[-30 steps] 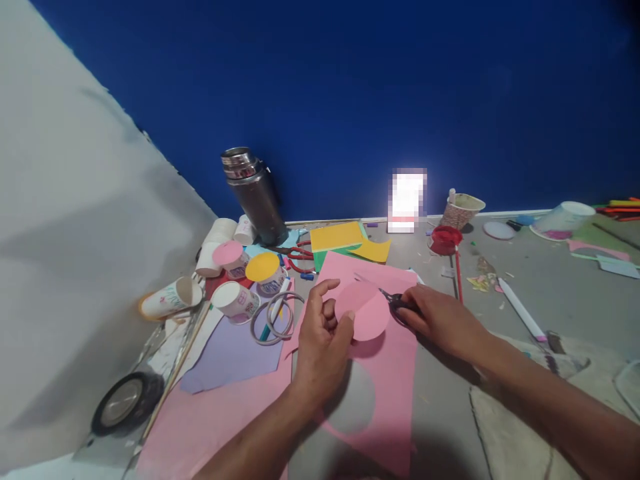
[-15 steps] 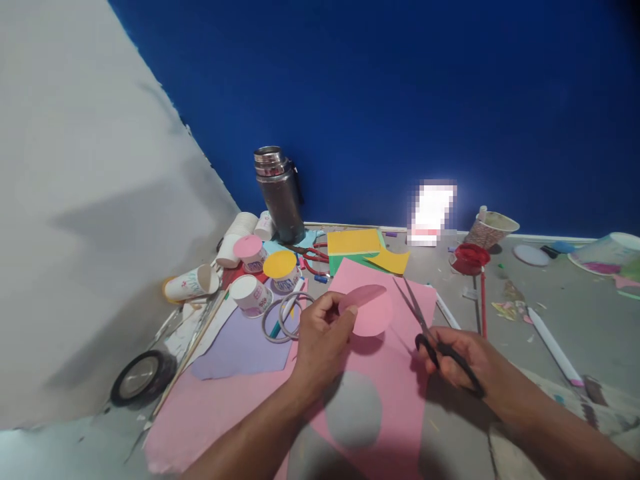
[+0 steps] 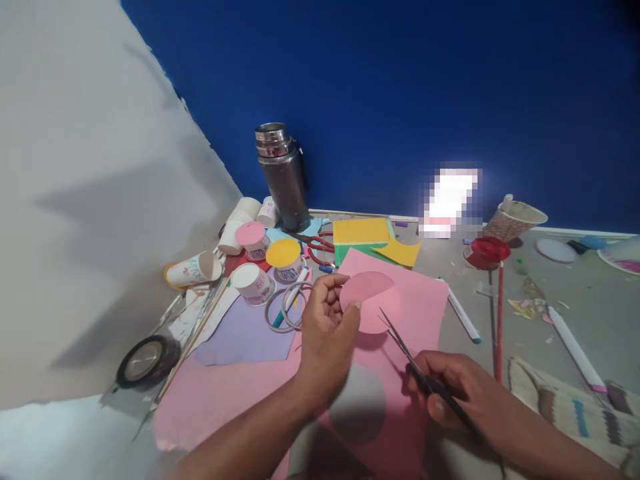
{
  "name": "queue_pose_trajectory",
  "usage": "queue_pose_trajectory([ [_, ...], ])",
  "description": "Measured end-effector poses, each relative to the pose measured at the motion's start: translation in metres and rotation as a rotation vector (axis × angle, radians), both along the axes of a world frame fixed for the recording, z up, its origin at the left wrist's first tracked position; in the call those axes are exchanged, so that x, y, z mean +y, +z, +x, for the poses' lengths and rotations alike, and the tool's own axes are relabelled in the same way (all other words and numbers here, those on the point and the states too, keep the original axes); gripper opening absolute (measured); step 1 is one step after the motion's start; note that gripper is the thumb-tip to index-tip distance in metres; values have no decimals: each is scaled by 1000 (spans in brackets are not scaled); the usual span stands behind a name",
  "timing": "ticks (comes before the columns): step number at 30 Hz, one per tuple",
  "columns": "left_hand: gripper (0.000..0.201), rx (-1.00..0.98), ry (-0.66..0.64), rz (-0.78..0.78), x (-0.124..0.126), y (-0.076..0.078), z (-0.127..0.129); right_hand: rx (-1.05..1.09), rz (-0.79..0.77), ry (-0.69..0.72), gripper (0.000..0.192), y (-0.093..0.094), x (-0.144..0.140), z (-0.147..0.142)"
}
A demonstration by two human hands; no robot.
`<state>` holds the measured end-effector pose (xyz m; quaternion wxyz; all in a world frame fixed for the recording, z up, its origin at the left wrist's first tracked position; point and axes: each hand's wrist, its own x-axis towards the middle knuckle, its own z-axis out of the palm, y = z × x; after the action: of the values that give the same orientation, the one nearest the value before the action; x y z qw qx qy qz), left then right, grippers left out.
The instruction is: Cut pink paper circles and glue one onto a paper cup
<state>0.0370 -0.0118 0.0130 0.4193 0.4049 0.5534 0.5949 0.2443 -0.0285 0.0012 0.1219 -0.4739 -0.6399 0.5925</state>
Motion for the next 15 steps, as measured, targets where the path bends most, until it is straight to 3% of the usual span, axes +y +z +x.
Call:
queue_pose_trajectory([
  [3, 25, -14, -30, 4, -3, -2, 3, 52, -77, 9, 70, -3, 0, -4],
  [9, 24, -81, -51, 21, -6, -1, 4, 85, -89, -27, 67, -10, 0, -2],
  [15, 23, -126, -62, 16, -3, 0, 4, 84, -127, -50, 63, -6, 0, -4],
])
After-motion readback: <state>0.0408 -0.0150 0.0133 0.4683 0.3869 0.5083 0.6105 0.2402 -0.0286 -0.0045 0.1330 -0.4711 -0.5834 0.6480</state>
